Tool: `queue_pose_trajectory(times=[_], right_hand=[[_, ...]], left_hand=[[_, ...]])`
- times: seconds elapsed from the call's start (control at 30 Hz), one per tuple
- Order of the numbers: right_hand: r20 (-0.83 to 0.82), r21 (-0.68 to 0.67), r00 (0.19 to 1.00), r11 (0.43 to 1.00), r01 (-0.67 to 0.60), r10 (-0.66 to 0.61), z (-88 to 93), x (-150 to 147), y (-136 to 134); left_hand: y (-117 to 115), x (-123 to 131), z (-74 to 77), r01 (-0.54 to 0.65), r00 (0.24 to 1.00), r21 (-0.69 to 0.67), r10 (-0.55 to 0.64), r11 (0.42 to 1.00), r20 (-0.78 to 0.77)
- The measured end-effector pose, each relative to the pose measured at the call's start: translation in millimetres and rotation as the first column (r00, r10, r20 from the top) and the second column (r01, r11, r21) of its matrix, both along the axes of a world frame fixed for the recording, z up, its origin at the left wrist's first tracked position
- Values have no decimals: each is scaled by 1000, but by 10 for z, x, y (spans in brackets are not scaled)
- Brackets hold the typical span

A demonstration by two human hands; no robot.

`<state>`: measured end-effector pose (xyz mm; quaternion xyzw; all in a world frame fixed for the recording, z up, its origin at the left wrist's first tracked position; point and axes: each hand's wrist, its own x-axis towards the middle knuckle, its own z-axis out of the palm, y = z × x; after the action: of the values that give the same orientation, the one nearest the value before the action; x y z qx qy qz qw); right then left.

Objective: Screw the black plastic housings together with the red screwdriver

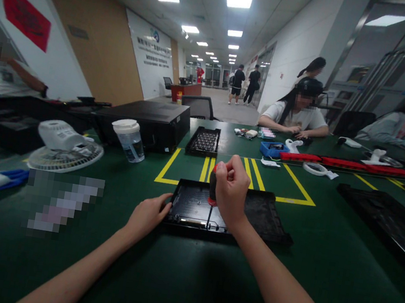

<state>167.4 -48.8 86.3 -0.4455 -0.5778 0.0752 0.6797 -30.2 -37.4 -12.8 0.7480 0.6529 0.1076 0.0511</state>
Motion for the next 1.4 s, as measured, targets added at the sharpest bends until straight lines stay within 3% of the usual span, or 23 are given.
queue_pose_trajectory(times=[0.2,0.47,0.57,0.7,0.77,0.87,1.1,1.4], right_hand=[[-41,-67,977,975,-211,209,33,96,82],[7,-179,873,860,-478,487,85,176,117],[-23,-233,807,782,-578,590,70,196,131],[-183,-271,681,630,-728,709,20,194,164],[-281,-243,606,555,-795,744,-1,177,180],[-373,-172,517,490,-855,771,-11,147,192],[-477,-108,304,289,-951,824,3,171,189],[-495,-108,322,311,-944,807,-35,222,209]], left_hand=[[3,-11,-30,16,1000,30,-15,999,-18],[17,-30,-40,25,1000,30,-24,999,-9],[19,-31,-39,26,1000,22,-25,999,-9],[4,-19,-12,15,1000,11,-15,1000,-9],[-7,-8,10,3,1000,-3,-3,1000,-12],[-14,2,30,-9,1000,-13,9,1000,-16],[3,-20,-21,15,1000,27,-14,1000,-20],[-9,-6,-2,8,1000,14,-8,1000,0]])
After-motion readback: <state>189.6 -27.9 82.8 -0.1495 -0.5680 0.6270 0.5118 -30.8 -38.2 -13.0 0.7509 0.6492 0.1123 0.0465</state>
